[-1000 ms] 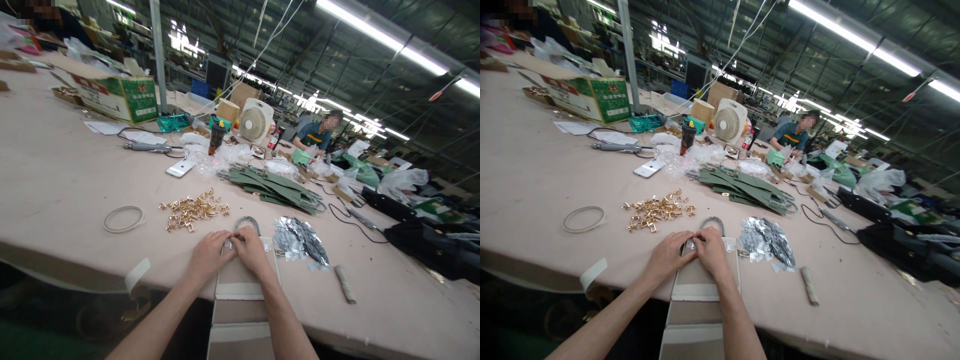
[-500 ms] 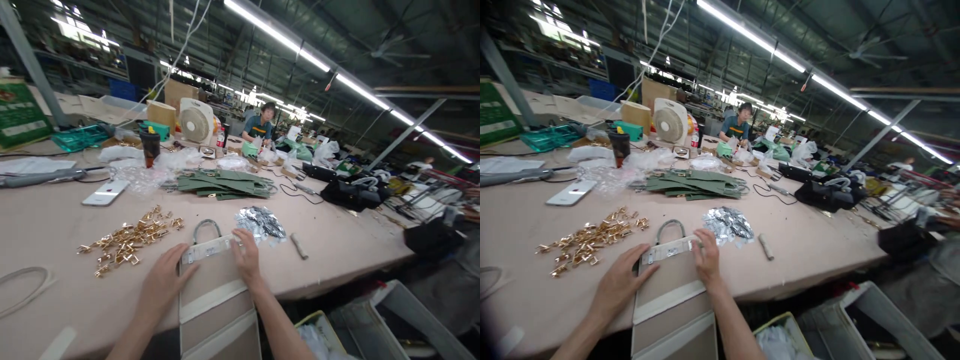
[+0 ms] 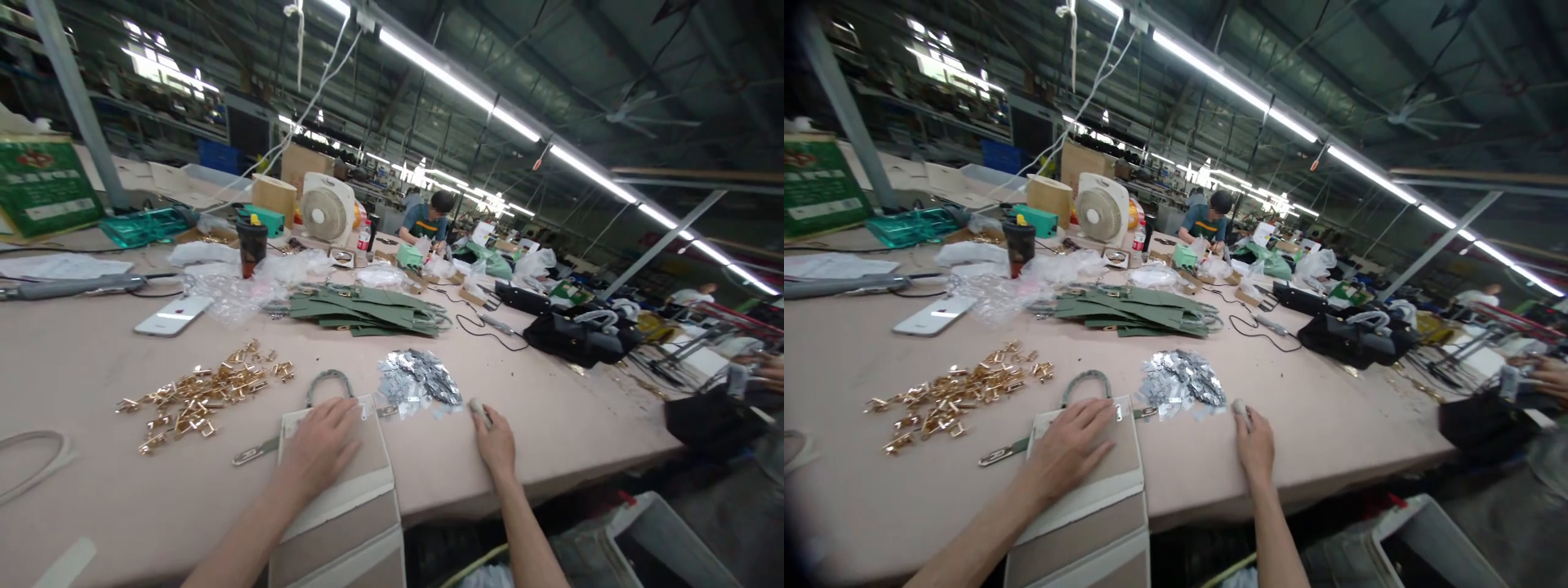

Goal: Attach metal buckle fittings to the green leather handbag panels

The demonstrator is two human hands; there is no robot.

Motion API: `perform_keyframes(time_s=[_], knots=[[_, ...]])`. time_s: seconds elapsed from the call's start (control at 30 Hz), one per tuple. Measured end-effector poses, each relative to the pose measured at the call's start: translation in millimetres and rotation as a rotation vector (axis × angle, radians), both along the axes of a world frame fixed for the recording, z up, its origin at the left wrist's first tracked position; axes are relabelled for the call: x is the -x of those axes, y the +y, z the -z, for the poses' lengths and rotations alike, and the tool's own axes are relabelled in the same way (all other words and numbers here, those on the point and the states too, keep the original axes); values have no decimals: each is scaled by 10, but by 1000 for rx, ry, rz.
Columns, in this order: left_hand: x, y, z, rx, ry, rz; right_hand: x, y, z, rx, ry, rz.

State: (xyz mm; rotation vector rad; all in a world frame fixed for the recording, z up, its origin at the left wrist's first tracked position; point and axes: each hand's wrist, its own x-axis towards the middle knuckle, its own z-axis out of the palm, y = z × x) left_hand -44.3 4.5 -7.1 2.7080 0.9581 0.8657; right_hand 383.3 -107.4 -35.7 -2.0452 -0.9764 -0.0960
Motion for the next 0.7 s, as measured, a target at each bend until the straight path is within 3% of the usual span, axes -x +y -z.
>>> perform_keyframes(time_s=[0.17, 0.3, 0.43, 0.57, 0.7], knots=[[-194, 35, 64, 7, 18, -20, 417, 206, -212, -321, 542, -66], [-252, 8, 68, 14, 42, -19, 1117, 500, -513, -501, 909, -409], [-286, 14, 8, 36, 91, -15, 1885, 831, -696, -588, 1047, -522], [-289, 21, -13, 53, 92, -8, 2383, 1022, -642, -705, 1134, -503], [-292, 21, -3, 66, 78, -11, 2543, 1066, -491, -782, 1053, -482]])
